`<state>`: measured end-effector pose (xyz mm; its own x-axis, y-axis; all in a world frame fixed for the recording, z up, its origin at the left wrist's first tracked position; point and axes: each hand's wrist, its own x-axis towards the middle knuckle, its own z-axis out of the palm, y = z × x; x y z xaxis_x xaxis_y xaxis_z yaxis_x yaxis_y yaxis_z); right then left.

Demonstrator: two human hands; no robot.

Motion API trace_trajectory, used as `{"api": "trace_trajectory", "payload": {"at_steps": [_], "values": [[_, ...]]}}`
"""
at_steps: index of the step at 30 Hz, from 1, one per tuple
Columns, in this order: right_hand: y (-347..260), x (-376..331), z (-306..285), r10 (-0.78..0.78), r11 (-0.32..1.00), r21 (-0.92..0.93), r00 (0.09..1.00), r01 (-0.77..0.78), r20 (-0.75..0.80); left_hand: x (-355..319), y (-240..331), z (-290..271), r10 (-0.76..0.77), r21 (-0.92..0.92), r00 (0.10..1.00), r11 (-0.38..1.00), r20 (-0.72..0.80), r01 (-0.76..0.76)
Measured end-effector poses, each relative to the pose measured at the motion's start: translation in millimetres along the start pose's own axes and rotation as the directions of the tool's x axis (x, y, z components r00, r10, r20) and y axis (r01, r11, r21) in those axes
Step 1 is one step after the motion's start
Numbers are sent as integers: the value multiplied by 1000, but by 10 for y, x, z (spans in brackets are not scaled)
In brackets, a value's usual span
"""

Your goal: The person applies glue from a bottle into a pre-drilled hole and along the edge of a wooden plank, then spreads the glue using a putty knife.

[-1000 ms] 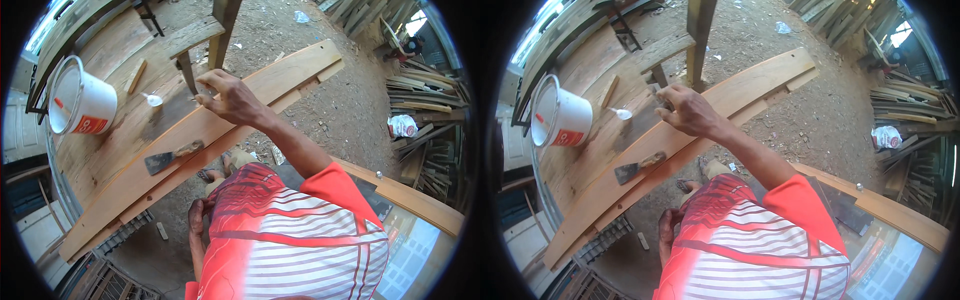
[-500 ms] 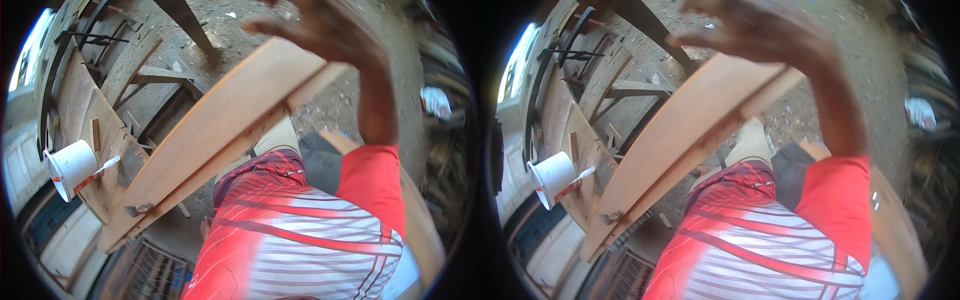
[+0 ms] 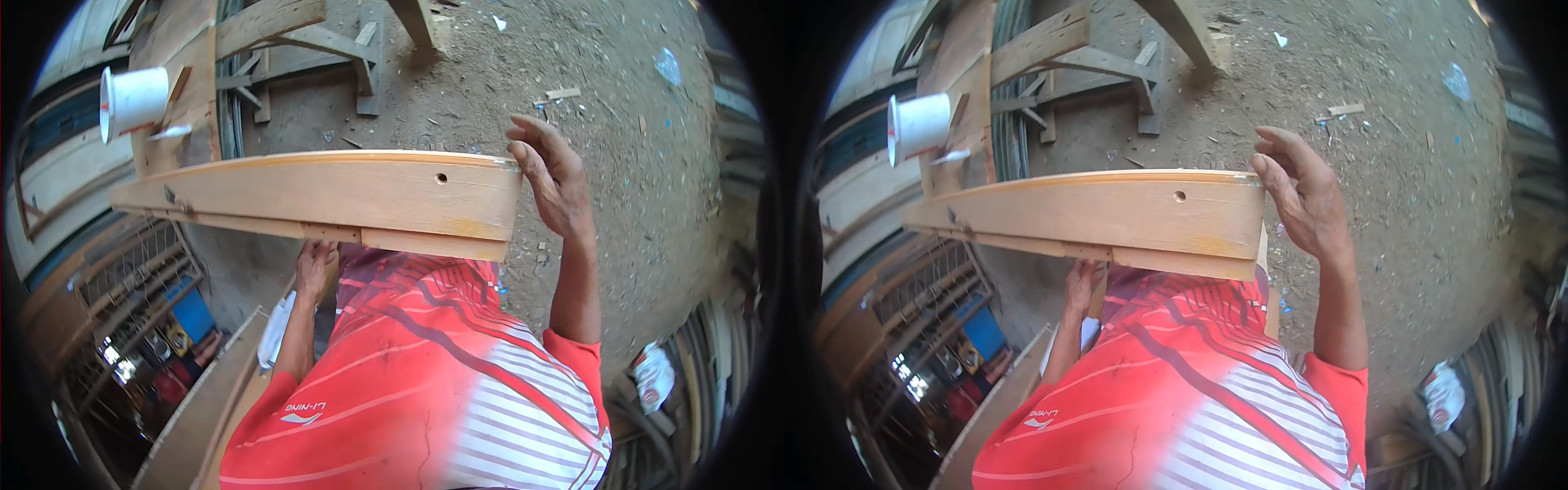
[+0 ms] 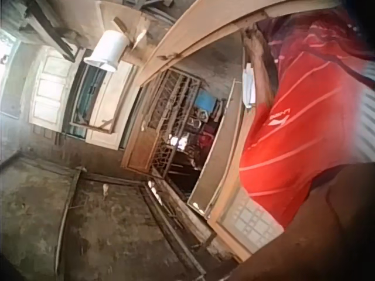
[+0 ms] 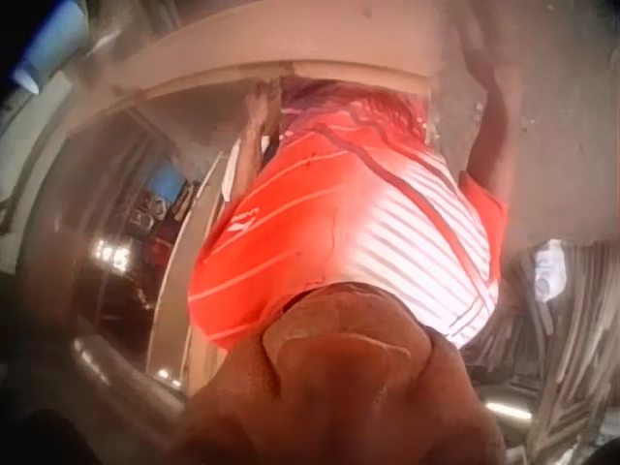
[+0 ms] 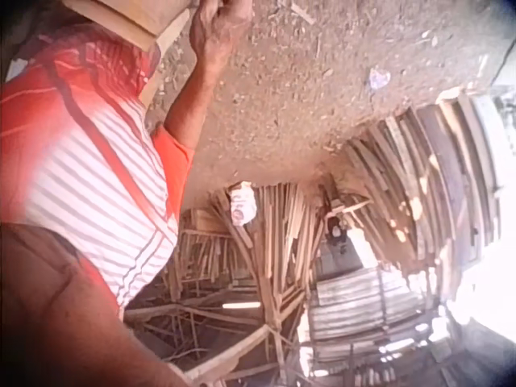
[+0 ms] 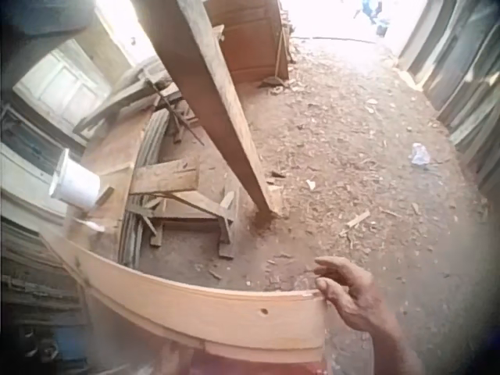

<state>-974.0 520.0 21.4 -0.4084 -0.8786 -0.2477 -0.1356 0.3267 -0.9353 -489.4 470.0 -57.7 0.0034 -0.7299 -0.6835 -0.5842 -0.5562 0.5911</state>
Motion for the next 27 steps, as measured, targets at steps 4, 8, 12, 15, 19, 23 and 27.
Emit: {"api": "trace_trajectory", "payload": {"at_steps": [4, 8, 12, 15, 19, 23, 27], "values": [[-89, -7, -113, 2, 997, -78, 1000, -2, 0, -313, 528, 530, 63, -26, 964, 998, 259, -58], [-110, -38, -238, -143, 988, -48, 989, 145, 34, -493, 488, 892, 248, -262, 902, 952, 353, -159], [-266, -68, -352, -226, 900, -304, 930, 313, 289, -587, 208, 1193, 225, -300, 948, 942, 226, -152], [-264, -58, -364, -182, 965, -135, 946, 224, 269, -713, -88, 1392, 83, -240, 991, 969, 109, -55], [-211, 13, -417, -212, 938, -201, 927, 282, 308, -970, -448, 1625, -9, -265, 1000, 964, -12, 5], [-240, 229, -486, -170, 950, -145, 847, 277, 503, -1267, -607, 1945, -81, -355, 993, 934, -83, 46], [-387, 423, -475, -32, 984, -111, 741, 143, 670, -1425, -402, 2219, -22, -484, 998, 875, -61, -10]]}}
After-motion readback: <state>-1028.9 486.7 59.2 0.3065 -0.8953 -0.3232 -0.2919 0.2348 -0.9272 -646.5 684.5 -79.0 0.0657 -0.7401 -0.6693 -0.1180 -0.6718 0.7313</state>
